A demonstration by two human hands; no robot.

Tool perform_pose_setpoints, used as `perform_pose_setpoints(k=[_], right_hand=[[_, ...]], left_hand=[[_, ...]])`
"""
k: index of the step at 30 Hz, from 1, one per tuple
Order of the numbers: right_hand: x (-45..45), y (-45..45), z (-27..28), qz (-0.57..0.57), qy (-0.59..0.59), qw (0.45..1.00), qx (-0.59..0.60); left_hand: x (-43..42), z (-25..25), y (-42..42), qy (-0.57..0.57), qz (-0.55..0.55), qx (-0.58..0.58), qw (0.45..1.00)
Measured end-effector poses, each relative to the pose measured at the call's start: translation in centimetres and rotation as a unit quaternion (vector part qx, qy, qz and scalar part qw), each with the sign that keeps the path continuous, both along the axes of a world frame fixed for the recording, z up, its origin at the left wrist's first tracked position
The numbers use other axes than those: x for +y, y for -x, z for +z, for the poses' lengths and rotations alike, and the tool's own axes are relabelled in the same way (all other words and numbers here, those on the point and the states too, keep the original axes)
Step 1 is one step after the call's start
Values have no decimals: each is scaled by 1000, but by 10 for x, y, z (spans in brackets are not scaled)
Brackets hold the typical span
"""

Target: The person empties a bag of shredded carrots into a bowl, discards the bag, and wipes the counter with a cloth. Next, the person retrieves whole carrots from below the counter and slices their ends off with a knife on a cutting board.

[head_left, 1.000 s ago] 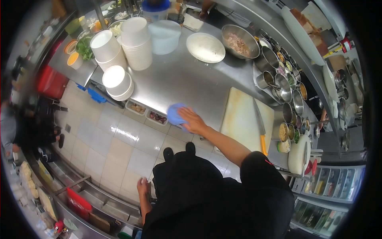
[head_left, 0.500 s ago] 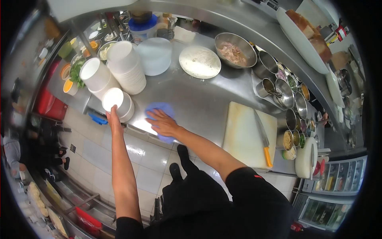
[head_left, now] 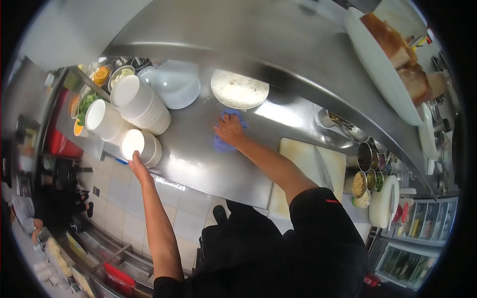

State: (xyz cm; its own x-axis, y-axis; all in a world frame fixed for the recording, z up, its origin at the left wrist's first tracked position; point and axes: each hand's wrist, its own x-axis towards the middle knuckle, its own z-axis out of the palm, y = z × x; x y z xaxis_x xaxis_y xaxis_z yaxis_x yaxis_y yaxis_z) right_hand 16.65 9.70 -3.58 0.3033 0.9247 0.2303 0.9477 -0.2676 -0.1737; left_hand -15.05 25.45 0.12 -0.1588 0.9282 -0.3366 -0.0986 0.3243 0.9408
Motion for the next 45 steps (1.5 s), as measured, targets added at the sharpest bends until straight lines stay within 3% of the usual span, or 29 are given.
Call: perform_pose_setpoints(k=[4, 6, 7, 9, 14, 17, 18, 20, 22, 25, 26, 30, 33, 35, 36, 38, 39, 41, 43, 45], right_hand=[[-49, -49, -23, -79, -28, 987, -139], [-65, -67, -21, -220, 101, 955, -169], [-71, -65, -27, -231, 100, 953, -167], [-78, -61, -34, -374, 196, 901, -100], [-118, 14, -39, -452, 193, 867, -86], [-156, 68, -47, -458, 162, 871, -79], [-170, 89, -41, -449, 142, 879, -72], [-203, 135, -37, -439, 135, 886, -68], [-248, 176, -28, -314, 21, 945, -92], [-295, 225, -14, -260, 87, 960, -58], [-306, 226, -14, -251, 149, 956, 26], [-310, 205, 43, -289, 125, 948, 33], [-274, 187, 120, -325, -41, 945, 5], [-257, 168, 137, -272, -145, 951, -6], [-250, 163, 127, -269, -140, 953, 5], [-242, 160, 109, -206, -126, 970, 22], [-238, 158, 80, -205, -128, 970, 24], [-229, 155, -1, -235, 21, 959, 153], [-220, 163, -17, -257, -22, 959, 115], [-196, 142, -34, -276, -66, 956, 80]], left_hand=[[0, 6, -5, -20, -40, -25, 999], [-3, 7, -4, -18, -47, -10, 999], [-6, 9, -2, -12, -46, 5, 999], [-18, 12, 1, -5, -55, 11, 998], [-75, -7, 28, -22, -76, -1, 997], [-114, -55, 60, -41, -149, 59, 986], [-139, -44, 70, -43, -179, 85, 979], [-150, -94, 115, 8, -212, 78, 974], [-166, -164, 175, 78, -248, 46, 965], [-214, -206, 287, 211, -292, 128, 924], [-230, -226, 327, 245, -308, 164, 905], [-308, -261, 494, 292, -356, 273, 845], [-360, -247, 578, 344, -388, 297, 802], [-401, -216, 596, 415, -243, 345, 806], [-417, -209, 596, 421, -234, 352, 803], [-439, -217, 593, 506, -19, 259, 823], [-447, -229, 590, 505, -17, 259, 823], [-461, -250, 587, 526, -61, 149, 835], [-476, -224, 550, 427, -100, 79, 895], [-477, -165, 498, 394, -156, 78, 902]])
